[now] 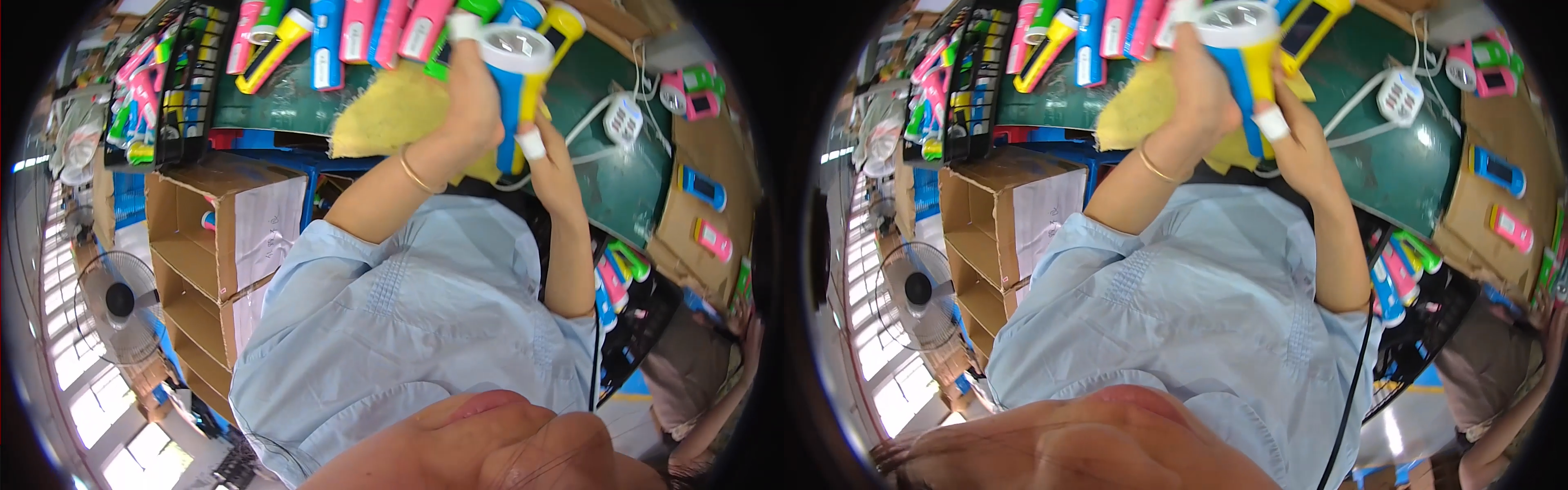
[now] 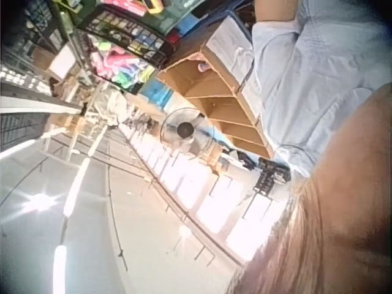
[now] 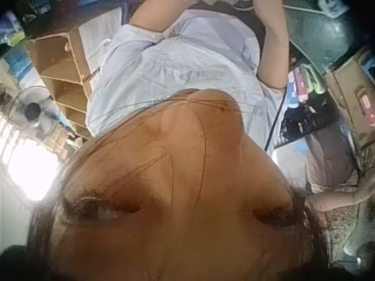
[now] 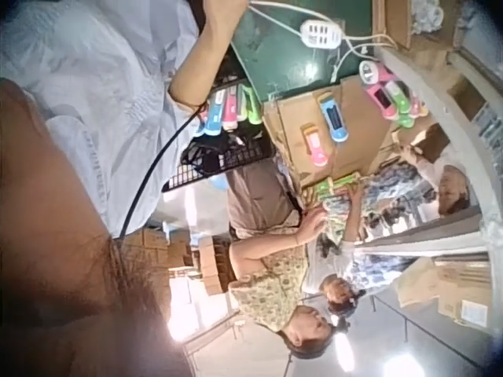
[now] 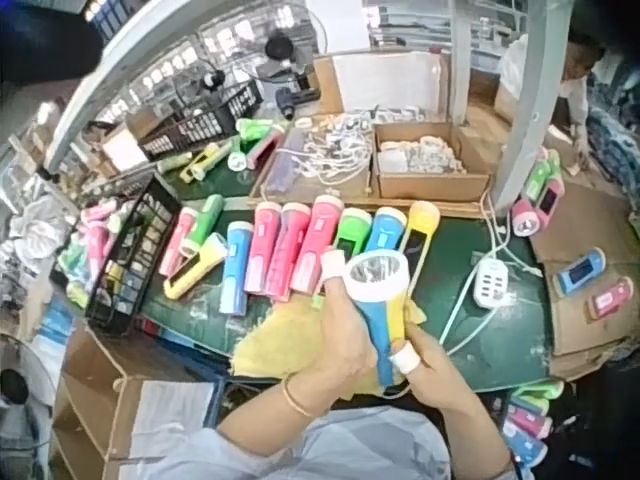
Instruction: Test the functionality of newly assembled flashlights by turning them on and inspecting the light beam.
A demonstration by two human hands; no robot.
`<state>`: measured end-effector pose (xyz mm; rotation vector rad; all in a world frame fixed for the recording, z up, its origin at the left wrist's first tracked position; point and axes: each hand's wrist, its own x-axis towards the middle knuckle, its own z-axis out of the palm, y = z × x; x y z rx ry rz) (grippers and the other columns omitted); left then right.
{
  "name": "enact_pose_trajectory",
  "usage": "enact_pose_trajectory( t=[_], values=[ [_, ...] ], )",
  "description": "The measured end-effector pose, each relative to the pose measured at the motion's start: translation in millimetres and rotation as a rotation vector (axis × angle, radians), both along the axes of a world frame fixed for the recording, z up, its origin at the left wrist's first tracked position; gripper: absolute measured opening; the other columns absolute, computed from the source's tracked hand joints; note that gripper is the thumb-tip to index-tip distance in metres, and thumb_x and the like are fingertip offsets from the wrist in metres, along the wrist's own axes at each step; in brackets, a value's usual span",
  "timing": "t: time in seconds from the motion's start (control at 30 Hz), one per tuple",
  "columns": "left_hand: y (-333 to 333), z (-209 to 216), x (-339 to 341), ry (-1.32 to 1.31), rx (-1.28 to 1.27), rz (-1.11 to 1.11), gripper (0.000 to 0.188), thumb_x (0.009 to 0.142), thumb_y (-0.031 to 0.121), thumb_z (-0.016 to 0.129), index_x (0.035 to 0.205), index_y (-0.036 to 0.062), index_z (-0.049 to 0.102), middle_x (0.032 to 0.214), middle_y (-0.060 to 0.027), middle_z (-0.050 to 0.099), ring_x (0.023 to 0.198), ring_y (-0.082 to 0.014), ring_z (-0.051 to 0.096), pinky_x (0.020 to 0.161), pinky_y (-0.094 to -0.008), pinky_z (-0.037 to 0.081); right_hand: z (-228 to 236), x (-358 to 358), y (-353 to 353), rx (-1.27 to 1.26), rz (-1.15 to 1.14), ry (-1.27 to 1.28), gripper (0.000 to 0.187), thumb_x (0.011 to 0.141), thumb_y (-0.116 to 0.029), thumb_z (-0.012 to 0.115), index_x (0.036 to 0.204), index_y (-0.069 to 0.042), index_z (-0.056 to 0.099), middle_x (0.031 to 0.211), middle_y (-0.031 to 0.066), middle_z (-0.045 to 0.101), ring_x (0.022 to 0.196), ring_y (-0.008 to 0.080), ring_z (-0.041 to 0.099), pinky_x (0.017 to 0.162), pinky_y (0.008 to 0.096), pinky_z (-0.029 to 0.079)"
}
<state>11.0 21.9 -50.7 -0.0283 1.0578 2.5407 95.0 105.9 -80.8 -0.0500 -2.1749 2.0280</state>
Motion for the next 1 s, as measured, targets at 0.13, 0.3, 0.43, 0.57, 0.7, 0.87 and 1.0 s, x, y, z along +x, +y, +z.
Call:
enact_pose_trajectory(
  t=[0.13, 0.3, 0.43, 0.57, 0.7, 0.87, 1.0],
  values=[
    [-8.4, 15.0, -50.0, 0.349, -0.31, -0.312, 0.049, 0.092, 0.041, 0.042, 0.114, -0.0017, 0.048, 0.104, -0.0131, 0.057, 0.093, -0.0222, 0.058, 0.082, -0.0341, 0.048, 2.9, 24.0, 46.3, -0.512, -0.369, -0.232, 0.04, 0.086, -0.037, 0.053, 0.1, 0.001, 0.053, 0.078, 0.0118, 0.059, 0.066, 0.0194, 0.059, 0.055, 0.0305, 0.048],
    [-82.4, -5.9, -274.7, 1.021, -1.464, 0.612, 0.028, 0.073, 0.019, 0.058, 0.089, -0.0036, 0.056, 0.073, -0.0232, 0.059, 0.071, -0.0379, 0.06, 0.065, -0.0444, 0.048, 11.1, 84.5, 209.6, 0.054, -1.225, -0.006, 0.041, 0.085, -0.026, 0.059, 0.111, 0.005, 0.052, 0.091, 0.0085, 0.056, 0.08, 0.0166, 0.054, 0.068, 0.0313, 0.049],
    [-120.8, -52.8, -429.6, 1.11, -1.944, 0.609, 0.03, 0.076, 0.028, 0.054, 0.088, 0.0014, 0.061, 0.089, -0.0231, 0.062, 0.086, -0.0362, 0.059, 0.077, -0.0431, 0.046, 0.1, 116.5, 260.8, 0.008, -1.373, -0.093, 0.044, 0.084, -0.027, 0.062, 0.11, 0.008, 0.054, 0.098, 0.0115, 0.057, 0.085, 0.0185, 0.055, 0.068, 0.0293, 0.048],
    [-97.2, -42.6, -447.4, 0.979, -2.139, 0.347, 0.031, 0.077, 0.03, 0.056, 0.089, 0.0027, 0.064, 0.092, -0.0195, 0.063, 0.088, -0.0348, 0.06, 0.078, -0.0405, 0.047, -21.3, 122.6, 276.7, 0.279, -1.392, -0.442, 0.049, 0.082, -0.028, 0.06, 0.111, 0.011, 0.05, 0.101, 0.0197, 0.057, 0.088, 0.0258, 0.056, 0.069, 0.035, 0.047],
    [-91.0, -27.9, -462.4, 0.664, -1.967, 0.255, 0.028, 0.078, 0.029, 0.057, 0.086, 0.0039, 0.066, 0.091, -0.0165, 0.063, 0.091, -0.0336, 0.06, 0.074, -0.0384, 0.05, 10.1, 89.3, 223.7, 1.556, -1.502, -0.271, 0.046, 0.083, -0.025, 0.055, 0.114, 0.01, 0.049, 0.092, 0.0211, 0.06, 0.078, 0.0312, 0.058, 0.069, 0.0378, 0.046],
    [-111.0, -16.5, -381.5, 0.228, 0.038, -0.268, 0.032, 0.089, 0.012, 0.045, 0.118, 0.0008, 0.04, 0.109, -0.0172, 0.053, 0.098, -0.0284, 0.054, 0.084, -0.0401, 0.046, 47.2, 47.9, 120.0, -0.035, -0.852, -0.003, 0.036, 0.084, -0.008, 0.051, 0.117, 0.005, 0.053, 0.069, 0.0014, 0.048, 0.055, 0.0054, 0.043, 0.044, 0.0177, 0.032],
    [-82.7, 9.3, -167.7, -0.305, 0.477, -0.433, 0.034, 0.095, 0.019, 0.034, 0.115, -0.007, 0.041, 0.097, -0.0182, 0.052, 0.082, -0.0249, 0.056, 0.069, -0.0313, 0.052, 40.1, -11.1, 46.0, -0.042, -0.289, 0.043, 0.051, 0.089, -0.027, 0.053, 0.126, 0.006, 0.043, 0.105, 0.0139, 0.058, 0.093, 0.0218, 0.059, 0.08, 0.032, 0.046]
  ],
)
